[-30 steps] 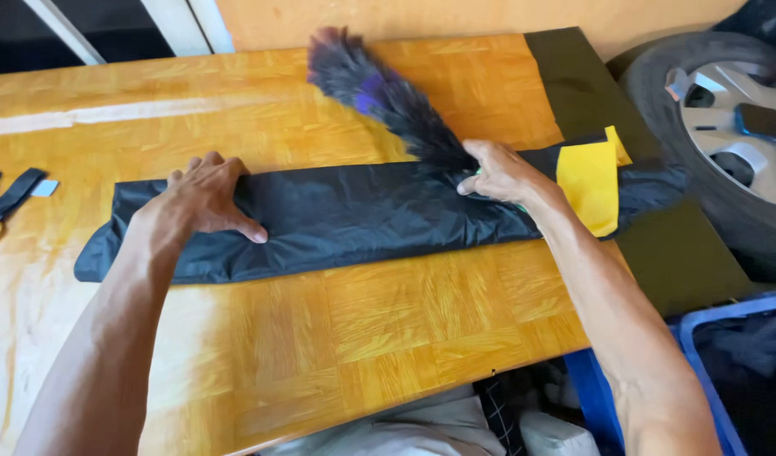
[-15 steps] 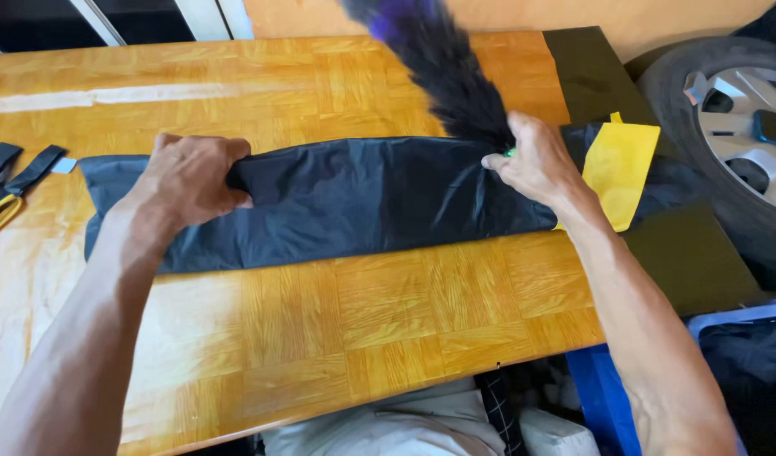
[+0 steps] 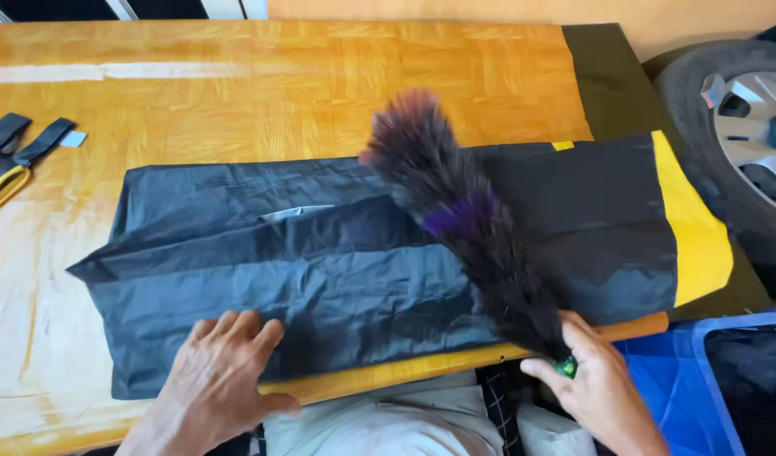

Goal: The person folds a large piece of black fabric with yellow edges on a wooden table. They smooth the fabric with their hands, fold it lengthwise multiple times, and then roll it into a compact bundle.

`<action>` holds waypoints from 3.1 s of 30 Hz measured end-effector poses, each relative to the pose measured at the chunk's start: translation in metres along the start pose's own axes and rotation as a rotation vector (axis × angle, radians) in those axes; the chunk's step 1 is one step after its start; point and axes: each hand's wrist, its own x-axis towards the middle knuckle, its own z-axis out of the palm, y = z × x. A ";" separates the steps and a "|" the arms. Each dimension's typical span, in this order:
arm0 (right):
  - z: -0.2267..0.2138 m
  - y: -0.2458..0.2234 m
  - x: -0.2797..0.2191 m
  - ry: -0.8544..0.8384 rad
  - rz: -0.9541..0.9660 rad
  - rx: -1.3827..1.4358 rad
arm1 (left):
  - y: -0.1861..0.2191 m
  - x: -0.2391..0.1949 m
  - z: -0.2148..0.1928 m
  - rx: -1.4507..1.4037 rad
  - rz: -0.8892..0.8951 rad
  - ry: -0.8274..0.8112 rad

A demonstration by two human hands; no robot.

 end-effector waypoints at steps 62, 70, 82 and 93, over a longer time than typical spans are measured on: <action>0.162 -0.184 0.098 -0.240 -0.599 -0.348 | -0.051 0.054 0.034 -0.390 -0.360 0.665; 0.072 -0.102 0.127 -0.425 0.001 -0.500 | -0.036 0.054 0.003 -0.275 -0.462 0.355; -0.049 0.024 0.089 0.065 0.655 -0.618 | -0.029 0.054 0.000 -0.121 -0.460 0.490; 0.013 -0.010 0.055 -0.208 0.301 -0.632 | -0.026 0.055 -0.004 -0.167 -0.486 0.478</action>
